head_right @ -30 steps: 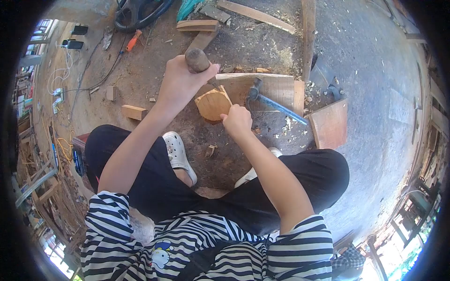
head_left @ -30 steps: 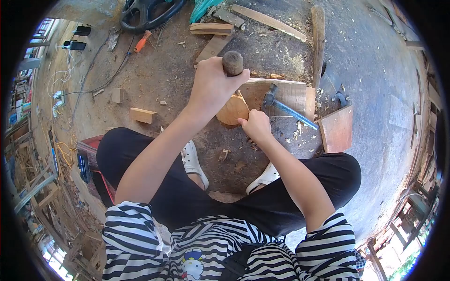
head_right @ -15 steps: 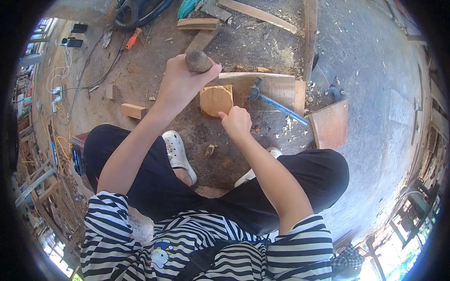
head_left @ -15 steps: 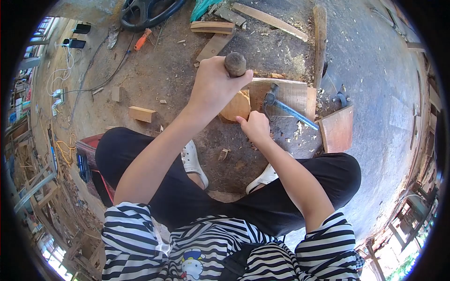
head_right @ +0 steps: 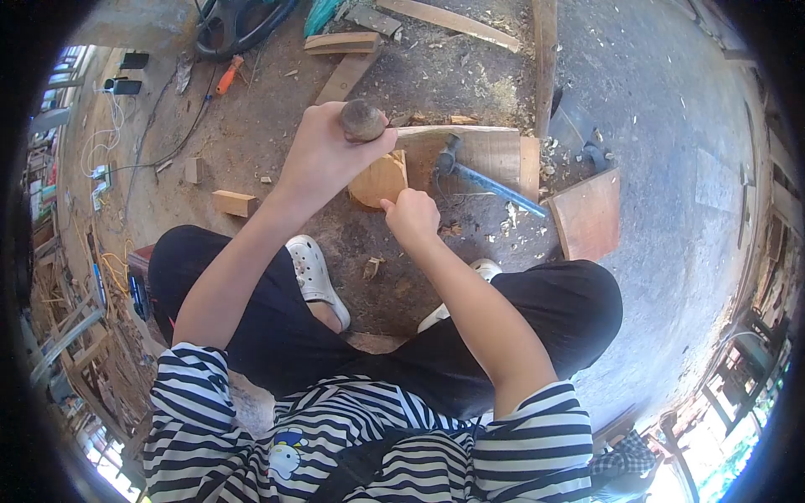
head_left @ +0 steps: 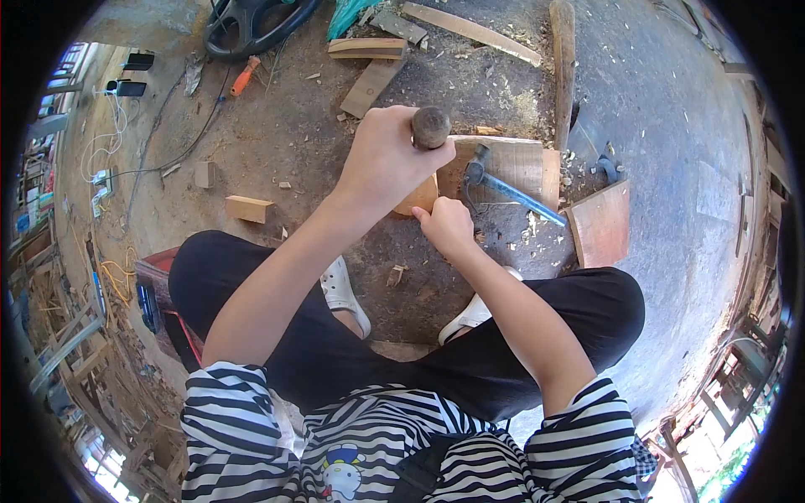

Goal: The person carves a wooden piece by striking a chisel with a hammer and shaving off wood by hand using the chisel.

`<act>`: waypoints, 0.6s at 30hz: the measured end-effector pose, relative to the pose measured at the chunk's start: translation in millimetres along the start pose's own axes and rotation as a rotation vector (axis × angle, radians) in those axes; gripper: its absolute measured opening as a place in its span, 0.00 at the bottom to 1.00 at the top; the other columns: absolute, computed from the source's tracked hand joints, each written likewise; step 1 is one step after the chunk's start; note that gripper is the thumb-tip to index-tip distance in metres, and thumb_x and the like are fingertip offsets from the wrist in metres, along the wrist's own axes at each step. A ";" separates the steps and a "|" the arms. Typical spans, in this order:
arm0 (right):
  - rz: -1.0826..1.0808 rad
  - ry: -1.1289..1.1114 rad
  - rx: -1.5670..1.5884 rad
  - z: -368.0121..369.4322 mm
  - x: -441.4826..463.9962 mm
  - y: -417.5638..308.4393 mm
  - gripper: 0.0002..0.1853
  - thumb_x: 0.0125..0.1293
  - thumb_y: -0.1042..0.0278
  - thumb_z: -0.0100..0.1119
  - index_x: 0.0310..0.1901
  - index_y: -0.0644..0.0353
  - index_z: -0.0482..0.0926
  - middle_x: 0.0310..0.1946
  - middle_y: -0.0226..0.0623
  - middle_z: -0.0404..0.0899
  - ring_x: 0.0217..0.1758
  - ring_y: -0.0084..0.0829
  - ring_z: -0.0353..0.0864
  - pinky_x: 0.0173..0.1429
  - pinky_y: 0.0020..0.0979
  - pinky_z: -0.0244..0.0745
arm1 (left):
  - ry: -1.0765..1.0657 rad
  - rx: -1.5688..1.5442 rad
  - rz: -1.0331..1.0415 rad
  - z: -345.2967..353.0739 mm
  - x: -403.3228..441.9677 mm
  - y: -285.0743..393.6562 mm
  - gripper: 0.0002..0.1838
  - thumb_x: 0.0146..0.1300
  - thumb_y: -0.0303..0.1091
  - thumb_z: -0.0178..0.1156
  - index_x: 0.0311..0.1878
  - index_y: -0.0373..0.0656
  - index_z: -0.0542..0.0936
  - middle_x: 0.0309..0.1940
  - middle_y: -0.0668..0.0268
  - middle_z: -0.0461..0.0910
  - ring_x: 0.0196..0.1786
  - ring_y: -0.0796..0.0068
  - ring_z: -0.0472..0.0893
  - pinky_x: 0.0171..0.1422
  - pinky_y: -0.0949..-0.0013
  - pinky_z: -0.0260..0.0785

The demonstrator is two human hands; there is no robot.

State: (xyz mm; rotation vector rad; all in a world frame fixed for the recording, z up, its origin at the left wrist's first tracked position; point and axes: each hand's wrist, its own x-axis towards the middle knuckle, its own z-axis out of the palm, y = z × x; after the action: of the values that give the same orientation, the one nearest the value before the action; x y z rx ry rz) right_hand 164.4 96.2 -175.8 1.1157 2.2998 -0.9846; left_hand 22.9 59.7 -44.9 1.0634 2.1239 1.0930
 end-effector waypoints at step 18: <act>-0.061 0.515 -0.347 -69.1 19.9 50.4 0.15 0.56 0.71 0.60 0.45 0.65 0.73 0.40 0.48 0.79 0.46 0.46 0.80 0.52 0.43 0.75 | 0.068 0.099 0.043 1.9 5.8 -10.5 0.13 0.55 0.36 0.68 0.27 0.34 0.81 0.18 0.61 0.80 0.22 0.78 0.76 0.31 0.68 0.68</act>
State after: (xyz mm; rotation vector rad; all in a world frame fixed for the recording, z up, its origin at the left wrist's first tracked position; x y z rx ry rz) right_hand 189.3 179.4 -162.6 1.2581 2.7761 -0.3052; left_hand 16.8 61.4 -55.2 1.1368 2.2386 1.0667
